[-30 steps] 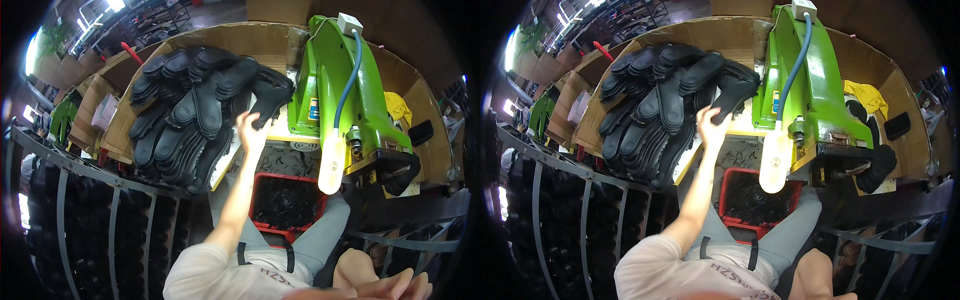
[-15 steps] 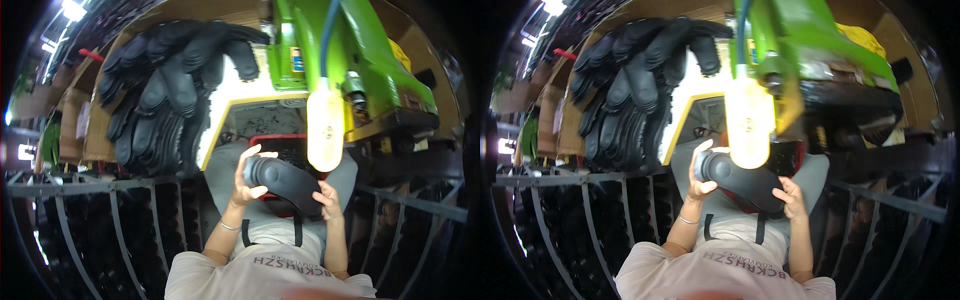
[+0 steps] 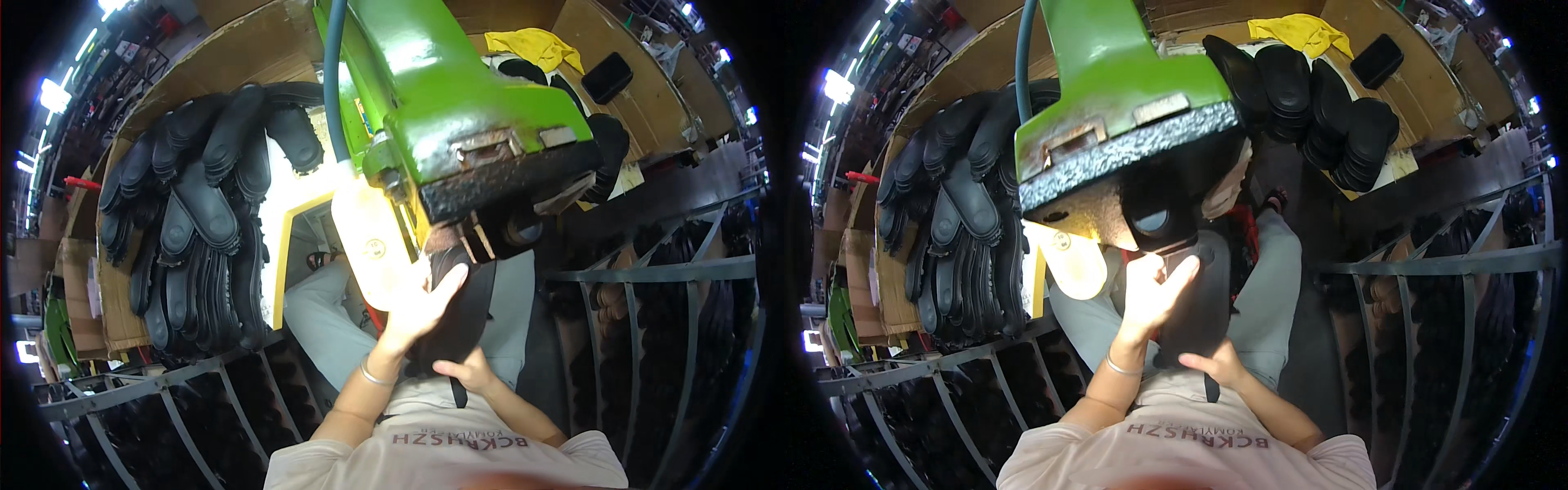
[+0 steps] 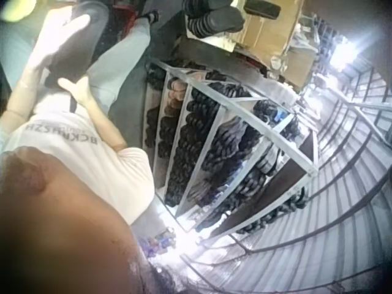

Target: Operator uses a mechanical press to shape or reinforce shoe insoles/soles by inserting them into the machine one by one.

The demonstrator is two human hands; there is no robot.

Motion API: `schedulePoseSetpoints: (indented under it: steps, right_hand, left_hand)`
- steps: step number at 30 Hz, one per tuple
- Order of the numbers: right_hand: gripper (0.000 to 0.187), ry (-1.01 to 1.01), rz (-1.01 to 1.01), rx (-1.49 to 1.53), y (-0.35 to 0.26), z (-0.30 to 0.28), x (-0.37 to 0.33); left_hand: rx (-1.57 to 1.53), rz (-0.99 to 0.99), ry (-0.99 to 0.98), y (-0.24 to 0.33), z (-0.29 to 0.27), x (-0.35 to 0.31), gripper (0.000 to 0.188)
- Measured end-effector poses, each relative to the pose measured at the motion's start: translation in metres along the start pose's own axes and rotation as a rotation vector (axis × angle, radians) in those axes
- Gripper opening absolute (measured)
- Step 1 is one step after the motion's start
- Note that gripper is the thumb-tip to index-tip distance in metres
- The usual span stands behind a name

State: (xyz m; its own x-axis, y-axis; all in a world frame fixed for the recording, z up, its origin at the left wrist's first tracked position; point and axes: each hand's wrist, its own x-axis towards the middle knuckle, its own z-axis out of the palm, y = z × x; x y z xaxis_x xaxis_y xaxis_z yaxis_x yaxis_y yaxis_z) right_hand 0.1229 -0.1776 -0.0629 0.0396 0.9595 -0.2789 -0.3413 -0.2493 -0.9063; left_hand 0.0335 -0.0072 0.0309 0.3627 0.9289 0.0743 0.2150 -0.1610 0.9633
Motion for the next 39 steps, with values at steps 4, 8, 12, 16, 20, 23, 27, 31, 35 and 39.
schedulePoseSetpoints:
  steps: [4, 8, 12, 16, 20, 23, 27, 31, 35, 39]
  right_hand:
    - [0.046, 0.071, 0.077, 0.184, -0.013, -0.029, -0.021]
    - [0.057, 0.386, -0.106, 0.293, -0.039, -0.065, -0.025]
    - [0.059, 0.521, -0.316, 0.255, -0.087, -0.097, 0.007]
    - [0.048, 0.453, -0.380, 0.257, -0.123, -0.103, 0.052]
    - [0.043, 0.369, -0.372, 0.278, -0.129, -0.081, 0.079]
    - [0.042, 0.311, -0.369, 0.280, -0.123, -0.056, 0.088]
    - [0.044, 0.265, -0.366, 0.171, -0.121, -0.030, 0.098]
    - [0.040, 0.221, -0.316, 0.080, -0.127, -0.014, 0.114]
    - [0.047, 0.125, -0.245, 0.012, -0.129, 0.003, 0.130]
    - [0.044, 0.152, -0.339, 0.003, -0.120, 0.014, 0.127]
  left_hand:
    - [-0.402, -0.187, 0.075, -0.004, 0.004, -0.017, 0.011]
    - [-0.227, -0.103, 0.138, -0.026, 0.011, -0.022, 0.015]
    - [0.005, 0.036, 0.142, -0.041, 0.004, -0.020, 0.020]
    - [-0.120, 0.036, 0.103, -0.038, -0.012, -0.017, 0.025]
    - [-0.457, 0.102, 0.178, -0.031, -0.037, -0.022, 0.027]
    - [-0.593, -0.070, 0.233, -0.039, -0.061, -0.036, 0.023]
    - [-0.614, -0.195, 0.304, -0.061, -0.084, -0.065, 0.021]
    - [-0.585, -0.205, -0.009, -0.064, -0.101, -0.086, 0.021]
    - [-0.312, -0.190, -0.231, -0.043, -0.080, -0.068, 0.032]
    - [-0.187, -0.028, -0.060, -0.028, -0.037, -0.021, 0.027]
